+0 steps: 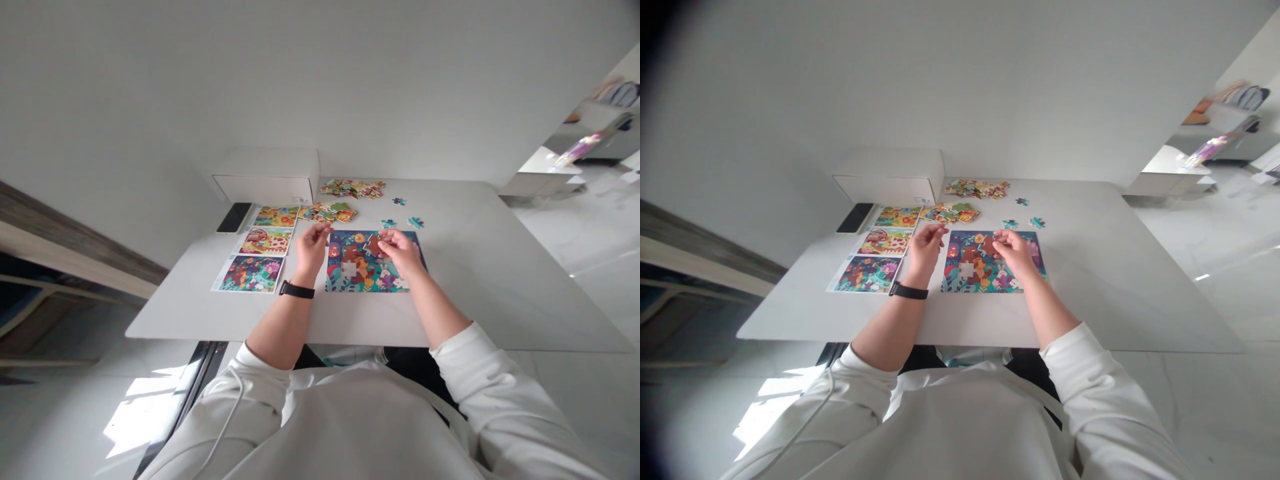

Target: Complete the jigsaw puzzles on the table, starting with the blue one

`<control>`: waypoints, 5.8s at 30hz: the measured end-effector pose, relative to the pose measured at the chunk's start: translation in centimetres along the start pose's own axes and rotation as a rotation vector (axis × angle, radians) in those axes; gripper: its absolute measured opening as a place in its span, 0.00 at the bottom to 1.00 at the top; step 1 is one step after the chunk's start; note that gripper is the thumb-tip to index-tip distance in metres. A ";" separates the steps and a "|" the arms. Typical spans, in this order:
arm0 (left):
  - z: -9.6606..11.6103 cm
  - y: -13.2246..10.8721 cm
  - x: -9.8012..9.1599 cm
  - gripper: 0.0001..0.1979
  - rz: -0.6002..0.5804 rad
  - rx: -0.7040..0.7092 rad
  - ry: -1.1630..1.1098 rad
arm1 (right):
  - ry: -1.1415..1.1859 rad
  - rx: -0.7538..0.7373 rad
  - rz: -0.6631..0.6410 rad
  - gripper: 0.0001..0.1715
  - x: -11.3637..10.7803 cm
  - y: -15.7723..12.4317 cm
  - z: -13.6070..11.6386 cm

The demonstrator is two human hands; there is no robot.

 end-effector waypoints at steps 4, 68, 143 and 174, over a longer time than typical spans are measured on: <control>0.4 -0.6 0.7 0.18 -0.119 -0.036 0.029 | 0.003 0.008 -0.024 0.27 0.1 0.1 0.2; 1.0 -1.2 1.0 0.10 -0.341 -0.089 0.591 | -0.772 -0.395 -0.430 0.12 2.6 -2.1 -1.5; -0.2 -1.4 1.3 0.16 -0.663 -0.117 1.035 | -1.030 -0.322 -0.557 0.07 5.9 -2.7 -1.9; 0.9 -1.2 1.7 0.20 -0.406 -0.158 0.888 | -1.140 0.309 -0.094 0.21 -8.6 12.1 -0.2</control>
Point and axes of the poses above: each hand's wrist, its own y-axis towards the middle knuckle, its own x-axis out of the palm, z = x × y, the point moved 3 cm from there along y, towards the middle knuckle, and after that the axes turned 8 degrees about -z, right-handed, at the moved point
